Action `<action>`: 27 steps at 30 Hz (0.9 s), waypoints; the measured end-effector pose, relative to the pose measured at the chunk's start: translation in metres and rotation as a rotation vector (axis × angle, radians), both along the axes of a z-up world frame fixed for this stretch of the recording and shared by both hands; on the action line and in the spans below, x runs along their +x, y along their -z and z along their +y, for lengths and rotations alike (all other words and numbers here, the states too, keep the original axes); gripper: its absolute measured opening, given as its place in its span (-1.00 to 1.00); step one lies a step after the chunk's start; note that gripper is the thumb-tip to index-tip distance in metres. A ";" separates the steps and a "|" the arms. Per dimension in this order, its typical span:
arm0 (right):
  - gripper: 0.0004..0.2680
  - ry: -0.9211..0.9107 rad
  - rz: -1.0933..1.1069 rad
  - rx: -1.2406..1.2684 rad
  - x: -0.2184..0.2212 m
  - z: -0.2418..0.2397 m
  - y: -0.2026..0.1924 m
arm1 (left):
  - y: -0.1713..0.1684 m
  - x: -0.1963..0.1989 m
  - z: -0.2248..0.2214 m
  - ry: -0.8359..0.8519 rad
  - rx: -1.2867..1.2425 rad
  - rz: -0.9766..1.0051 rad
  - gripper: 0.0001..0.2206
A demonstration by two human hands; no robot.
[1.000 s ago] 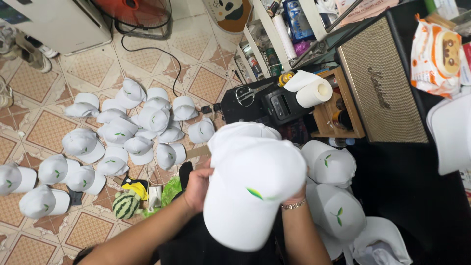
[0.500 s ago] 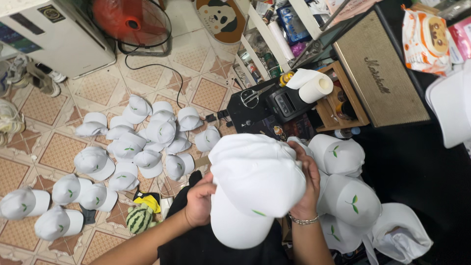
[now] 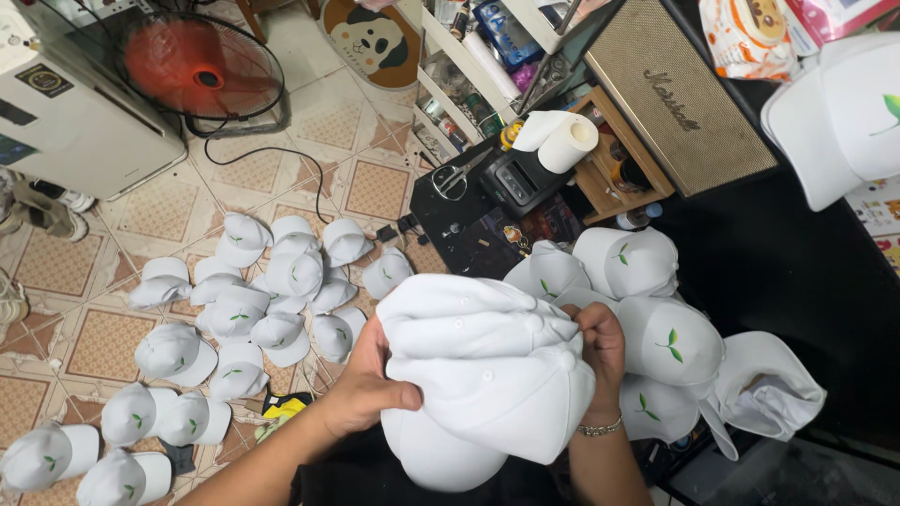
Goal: The person repeatedly picks up white baseball caps from a pile on the floor and a counter, turns them over to check the interior and exterior, and places them back down. The caps feature a green leaf logo on the front.
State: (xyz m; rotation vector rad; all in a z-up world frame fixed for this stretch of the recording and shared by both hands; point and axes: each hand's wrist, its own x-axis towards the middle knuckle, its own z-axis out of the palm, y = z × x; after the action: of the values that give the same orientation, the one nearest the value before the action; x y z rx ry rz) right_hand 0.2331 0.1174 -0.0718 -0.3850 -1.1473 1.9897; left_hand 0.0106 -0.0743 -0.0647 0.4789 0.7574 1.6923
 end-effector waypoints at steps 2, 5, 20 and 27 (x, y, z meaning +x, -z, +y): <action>-0.85 0.034 -0.001 0.012 0.000 -0.003 -0.003 | -0.004 0.005 0.000 0.003 -0.014 -0.071 -0.14; -0.86 0.029 0.071 -0.043 -0.007 -0.010 -0.006 | -0.004 0.012 0.001 -0.017 -0.056 -0.157 -0.27; -0.77 0.323 -0.357 -0.313 -0.022 -0.035 0.023 | 0.019 0.034 0.011 -0.189 -0.126 -0.297 -0.36; -0.68 0.243 -0.239 -0.669 -0.023 -0.039 0.006 | 0.026 0.025 0.022 -0.133 -0.316 -0.383 -0.50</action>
State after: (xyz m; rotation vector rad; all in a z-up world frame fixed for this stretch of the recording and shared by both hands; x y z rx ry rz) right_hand 0.2101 0.0789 -0.0776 -1.0723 -0.4968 2.0988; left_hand 0.0359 -0.0524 -0.0903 -0.1160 0.7647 1.6792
